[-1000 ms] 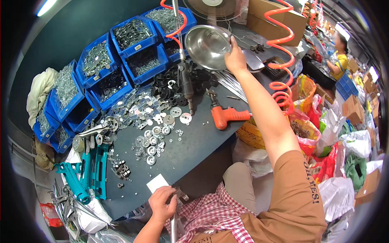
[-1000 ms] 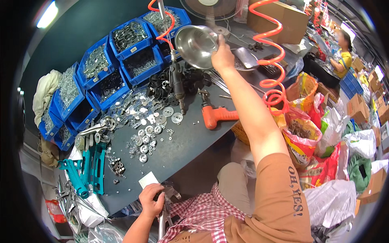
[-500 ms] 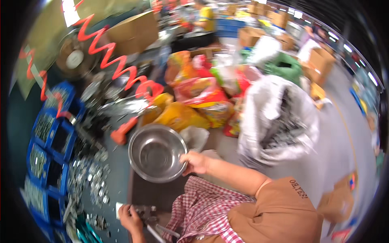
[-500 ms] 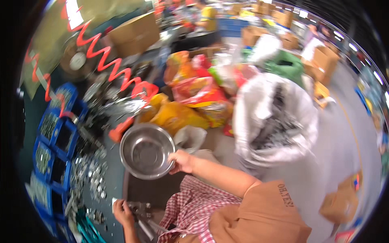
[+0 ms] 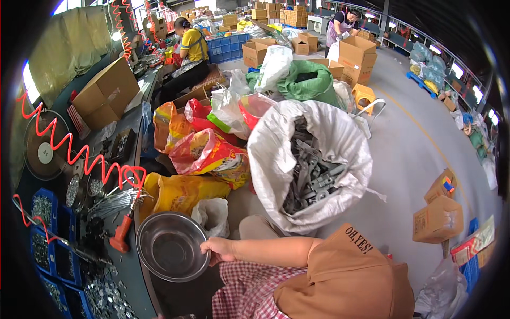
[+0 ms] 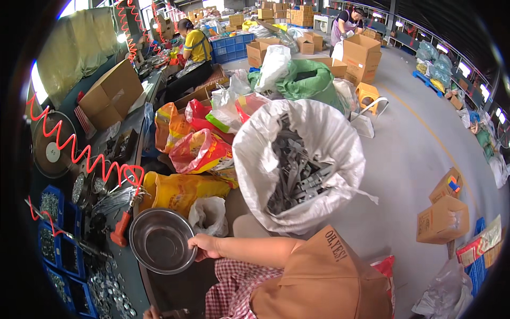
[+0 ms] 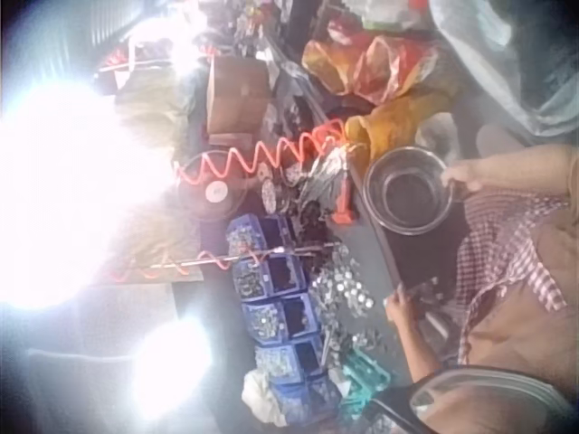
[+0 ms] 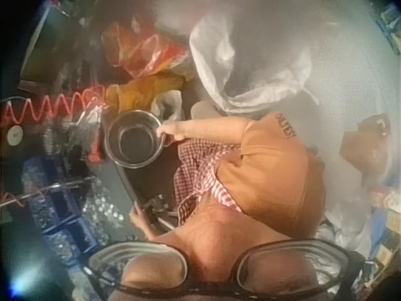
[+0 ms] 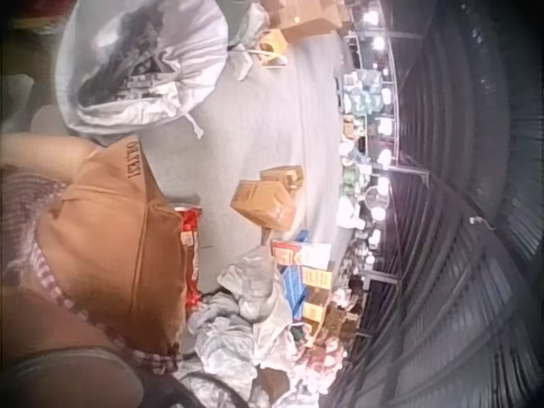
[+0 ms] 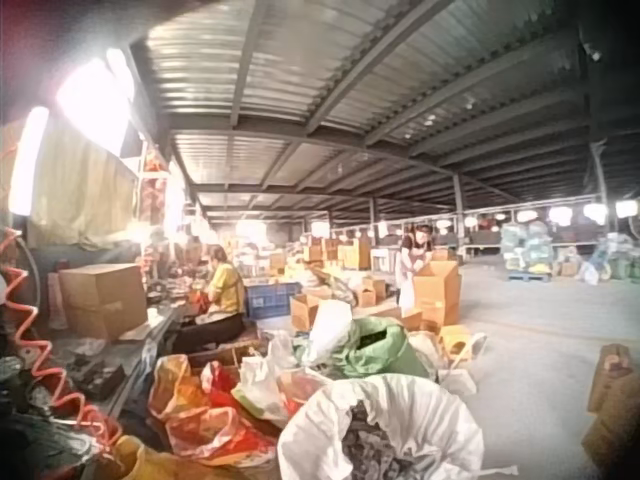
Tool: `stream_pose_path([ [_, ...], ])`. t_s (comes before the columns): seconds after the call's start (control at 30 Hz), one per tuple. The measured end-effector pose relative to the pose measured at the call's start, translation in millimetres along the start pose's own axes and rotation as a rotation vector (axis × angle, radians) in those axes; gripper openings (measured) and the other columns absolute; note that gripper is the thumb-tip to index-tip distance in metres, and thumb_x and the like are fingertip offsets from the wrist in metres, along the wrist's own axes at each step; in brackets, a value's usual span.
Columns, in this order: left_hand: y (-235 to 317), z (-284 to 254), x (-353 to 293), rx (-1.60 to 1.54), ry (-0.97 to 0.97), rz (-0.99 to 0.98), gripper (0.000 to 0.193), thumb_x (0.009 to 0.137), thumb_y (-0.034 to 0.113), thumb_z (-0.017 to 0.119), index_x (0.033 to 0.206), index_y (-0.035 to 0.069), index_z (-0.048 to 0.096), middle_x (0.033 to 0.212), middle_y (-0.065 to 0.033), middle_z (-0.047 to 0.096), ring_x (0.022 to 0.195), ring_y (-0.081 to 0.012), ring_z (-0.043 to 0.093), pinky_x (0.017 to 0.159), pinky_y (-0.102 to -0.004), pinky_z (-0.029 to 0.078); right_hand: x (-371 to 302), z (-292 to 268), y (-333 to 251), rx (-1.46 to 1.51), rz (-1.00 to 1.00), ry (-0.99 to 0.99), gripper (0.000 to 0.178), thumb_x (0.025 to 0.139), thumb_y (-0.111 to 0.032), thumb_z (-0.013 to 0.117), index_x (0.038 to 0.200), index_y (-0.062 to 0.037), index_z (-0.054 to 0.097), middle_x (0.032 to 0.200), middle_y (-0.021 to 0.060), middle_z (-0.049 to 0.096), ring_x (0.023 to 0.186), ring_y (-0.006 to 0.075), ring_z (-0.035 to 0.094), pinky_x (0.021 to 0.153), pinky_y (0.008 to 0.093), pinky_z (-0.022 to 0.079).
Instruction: The person assembles various metal parts, including brackets, washers, springs, and screws, using a workbench vise to brace the parts and a screwdriver to fasten them.
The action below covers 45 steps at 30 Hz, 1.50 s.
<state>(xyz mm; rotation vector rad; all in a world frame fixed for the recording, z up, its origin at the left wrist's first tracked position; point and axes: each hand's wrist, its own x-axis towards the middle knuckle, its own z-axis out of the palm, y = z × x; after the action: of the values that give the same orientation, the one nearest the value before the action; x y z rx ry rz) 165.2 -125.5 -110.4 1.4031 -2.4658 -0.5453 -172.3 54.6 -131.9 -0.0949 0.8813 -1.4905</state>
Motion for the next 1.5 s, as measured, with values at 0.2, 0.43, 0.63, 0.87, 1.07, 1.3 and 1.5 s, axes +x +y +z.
stream_pose_path([
  [0.2,-15.4,-4.5,-7.5,-0.181,-0.194,0.030,0.044,0.083,0.036,0.054,0.067,-0.005,0.057,0.052,-0.0145,0.051,0.045,-0.0224,0.044,0.047,-0.0399,0.037,47.4,30.7,-13.7,-0.022,0.013,-0.019,0.008,0.074,-0.012,0.053,0.074,-0.0070,0.059,0.064,0.0044,0.060,0.051,0.0160,0.057,0.049,0.0283,0.047],
  [0.43,35.4,-23.6,26.7,-0.222,-0.399,0.021,0.041,0.081,0.035,0.059,0.068,-0.003,0.056,0.058,-0.0114,0.049,0.055,-0.0192,0.043,0.052,-0.0356,0.038,32.2,45.0,-76.3,-0.027,-0.066,0.032,0.014,0.077,-0.017,0.055,0.079,-0.0047,0.061,0.067,0.0049,0.062,0.053,0.0137,0.057,0.048,0.0267,0.046],
  [0.63,-46.6,15.8,23.0,-0.153,-0.651,0.041,0.041,0.081,0.037,0.059,0.072,-0.003,0.058,0.064,-0.0159,0.054,0.059,-0.0247,0.049,0.056,-0.0385,0.040,-76.9,40.5,-147.9,0.078,-0.163,0.236,0.014,0.076,-0.016,0.058,0.070,-0.0033,0.060,0.060,0.0057,0.059,0.047,0.0146,0.056,0.043,0.0271,0.047],
  [0.87,128.9,-34.1,49.8,0.252,-0.624,0.242,0.041,0.079,0.044,0.059,0.089,0.004,0.062,0.090,-0.0199,0.061,0.076,-0.0324,0.058,0.067,-0.0458,0.044,-265.0,23.6,-223.3,0.346,-0.441,0.623,0.008,0.072,-0.011,0.060,0.075,-0.0042,0.063,0.072,0.0065,0.064,0.057,0.0152,0.060,0.049,0.0265,0.047],
  [1.07,246.7,56.3,66.9,0.005,-0.983,0.167,0.032,0.077,0.033,0.057,0.088,0.003,0.062,0.087,-0.0171,0.062,0.086,-0.0335,0.059,0.075,-0.0377,0.046,-350.2,-36.2,-223.7,0.725,-0.499,0.823,0.011,0.070,-0.008,0.059,0.062,-0.0092,0.052,0.056,0.0029,0.051,0.046,0.0158,0.051,0.046,0.0281,0.046],
  [1.3,459.5,49.5,76.5,-0.149,-1.071,0.397,0.035,0.081,0.030,0.057,0.100,0.002,0.061,0.092,-0.0141,0.064,0.088,-0.0220,0.061,0.078,-0.0310,0.045,-408.0,-120.0,-188.0,1.180,-0.730,1.128,0.013,0.076,-0.009,0.052,0.065,-0.0071,0.046,0.059,0.0060,0.050,0.052,0.0167,0.051,0.048,0.0280,0.048],
  [1.5,494.9,43.1,85.2,-0.122,-1.285,0.547,0.037,0.081,0.031,0.060,0.101,0.000,0.059,0.093,-0.0142,0.064,0.086,-0.0211,0.062,0.077,-0.0299,0.046,-405.5,-128.0,-165.8,1.260,-0.857,1.199,0.008,0.081,-0.011,0.051,0.074,-0.0071,0.049,0.065,0.0047,0.055,0.054,0.0156,0.052,0.049,0.0261,0.047],
])
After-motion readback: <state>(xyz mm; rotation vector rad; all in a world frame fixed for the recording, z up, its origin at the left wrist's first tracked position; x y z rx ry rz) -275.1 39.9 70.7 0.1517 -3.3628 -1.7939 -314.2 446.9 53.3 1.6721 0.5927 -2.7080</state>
